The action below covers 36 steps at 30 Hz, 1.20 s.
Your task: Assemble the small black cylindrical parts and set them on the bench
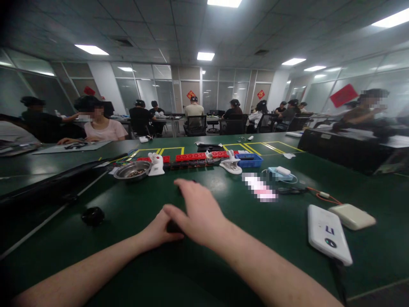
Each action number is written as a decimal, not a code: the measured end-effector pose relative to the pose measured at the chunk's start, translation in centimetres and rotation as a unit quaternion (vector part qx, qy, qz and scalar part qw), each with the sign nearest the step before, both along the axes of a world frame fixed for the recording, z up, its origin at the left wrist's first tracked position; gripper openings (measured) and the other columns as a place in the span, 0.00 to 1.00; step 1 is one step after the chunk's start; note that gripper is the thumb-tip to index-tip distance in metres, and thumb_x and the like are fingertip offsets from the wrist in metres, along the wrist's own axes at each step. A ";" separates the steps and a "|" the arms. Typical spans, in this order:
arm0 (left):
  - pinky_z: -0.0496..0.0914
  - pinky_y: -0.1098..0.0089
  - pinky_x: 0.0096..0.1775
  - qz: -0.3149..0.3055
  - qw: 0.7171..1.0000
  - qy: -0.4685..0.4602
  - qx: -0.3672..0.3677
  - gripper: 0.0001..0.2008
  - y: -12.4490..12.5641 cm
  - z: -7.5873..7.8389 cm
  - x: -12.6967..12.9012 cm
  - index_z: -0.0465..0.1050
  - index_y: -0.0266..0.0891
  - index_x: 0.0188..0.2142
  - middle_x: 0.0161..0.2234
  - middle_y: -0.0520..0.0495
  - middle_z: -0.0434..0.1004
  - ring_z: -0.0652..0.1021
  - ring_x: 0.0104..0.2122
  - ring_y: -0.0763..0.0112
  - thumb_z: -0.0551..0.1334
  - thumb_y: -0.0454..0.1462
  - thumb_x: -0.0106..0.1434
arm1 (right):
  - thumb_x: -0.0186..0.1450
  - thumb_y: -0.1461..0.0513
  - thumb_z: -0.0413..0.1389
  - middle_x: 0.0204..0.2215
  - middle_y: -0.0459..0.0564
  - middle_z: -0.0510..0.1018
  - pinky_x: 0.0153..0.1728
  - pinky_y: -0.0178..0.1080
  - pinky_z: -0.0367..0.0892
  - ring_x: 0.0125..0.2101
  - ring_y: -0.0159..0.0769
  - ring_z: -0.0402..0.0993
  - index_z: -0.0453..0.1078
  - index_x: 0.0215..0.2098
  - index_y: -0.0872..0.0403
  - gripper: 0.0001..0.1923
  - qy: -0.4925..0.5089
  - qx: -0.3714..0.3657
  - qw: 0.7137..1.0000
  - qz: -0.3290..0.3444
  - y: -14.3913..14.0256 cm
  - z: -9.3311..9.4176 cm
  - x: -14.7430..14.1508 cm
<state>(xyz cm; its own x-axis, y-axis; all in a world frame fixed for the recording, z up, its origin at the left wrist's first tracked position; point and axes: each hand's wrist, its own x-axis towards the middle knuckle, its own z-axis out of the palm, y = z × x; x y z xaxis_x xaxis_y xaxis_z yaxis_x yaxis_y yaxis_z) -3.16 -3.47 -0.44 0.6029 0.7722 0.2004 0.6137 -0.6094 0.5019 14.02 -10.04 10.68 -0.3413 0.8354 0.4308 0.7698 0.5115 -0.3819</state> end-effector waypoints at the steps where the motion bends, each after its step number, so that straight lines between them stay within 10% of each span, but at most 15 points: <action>1: 0.52 0.52 0.53 0.000 1.000 0.003 0.003 0.24 0.0 0.0 0.0 0.66 0.41 0.43 0.44 0.44 0.68 0.67 0.46 0.56 0.65 0.45 0.46 | 0.60 0.52 0.51 0.43 0.56 0.69 0.42 0.47 0.61 0.42 0.44 0.65 0.61 0.47 0.58 0.23 -0.034 -0.019 0.999 -0.006 0.5 -1.1 -0.7; 8: 0.48 0.52 0.55 0.000 0.999 0.025 -0.027 0.22 -0.2 0.9 0.2 0.67 0.41 0.42 0.45 0.45 0.67 0.66 0.47 0.57 0.63 0.36 0.45 | 0.58 0.57 0.51 0.36 0.54 0.72 0.36 0.42 0.61 0.36 0.42 0.67 0.62 0.44 0.55 0.17 -0.152 -0.106 0.983 -0.010 2.2 -6.8 -2.0; 14: 0.45 0.49 0.55 -0.013 0.999 0.023 -0.047 0.21 -0.2 1.3 0.1 0.67 0.42 0.41 0.45 0.45 0.67 0.65 0.47 0.57 0.64 0.42 0.46 | 0.52 0.51 0.56 0.44 0.54 0.67 0.44 0.46 0.56 0.43 0.45 0.62 0.55 0.52 0.55 0.33 -0.057 -0.063 0.996 -0.027 1.8 -7.2 -1.0; 20: 0.45 0.49 0.55 -0.004 0.998 0.007 -0.055 0.23 -0.4 1.5 0.2 0.66 0.44 0.44 0.45 0.46 0.67 0.65 0.48 0.56 0.64 0.40 0.46 | 0.54 0.63 0.53 0.39 0.51 0.69 0.43 0.45 0.57 0.39 0.42 0.63 0.61 0.43 0.53 0.18 0.015 -0.049 0.999 0.015 2.0 -7.6 -1.3; 36: 0.48 0.52 0.54 -0.001 0.999 0.013 -0.029 0.25 -0.8 1.7 0.3 0.63 0.41 0.46 0.45 0.45 0.67 0.66 0.47 0.58 0.64 0.41 0.47 | 0.50 0.67 0.52 0.40 0.52 0.69 0.47 0.45 0.57 0.42 0.39 0.63 0.60 0.46 0.56 0.23 0.104 -0.046 0.992 0.048 2.4 -8.4 -0.7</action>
<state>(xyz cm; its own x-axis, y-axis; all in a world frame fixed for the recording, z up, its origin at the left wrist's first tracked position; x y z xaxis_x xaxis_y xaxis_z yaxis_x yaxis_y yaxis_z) -2.87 -4.25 1.29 0.6093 0.7806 0.1392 0.6256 -0.5811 0.5205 13.36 -7.59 2.24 -0.3335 0.8422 0.4236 0.6186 0.5345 -0.5759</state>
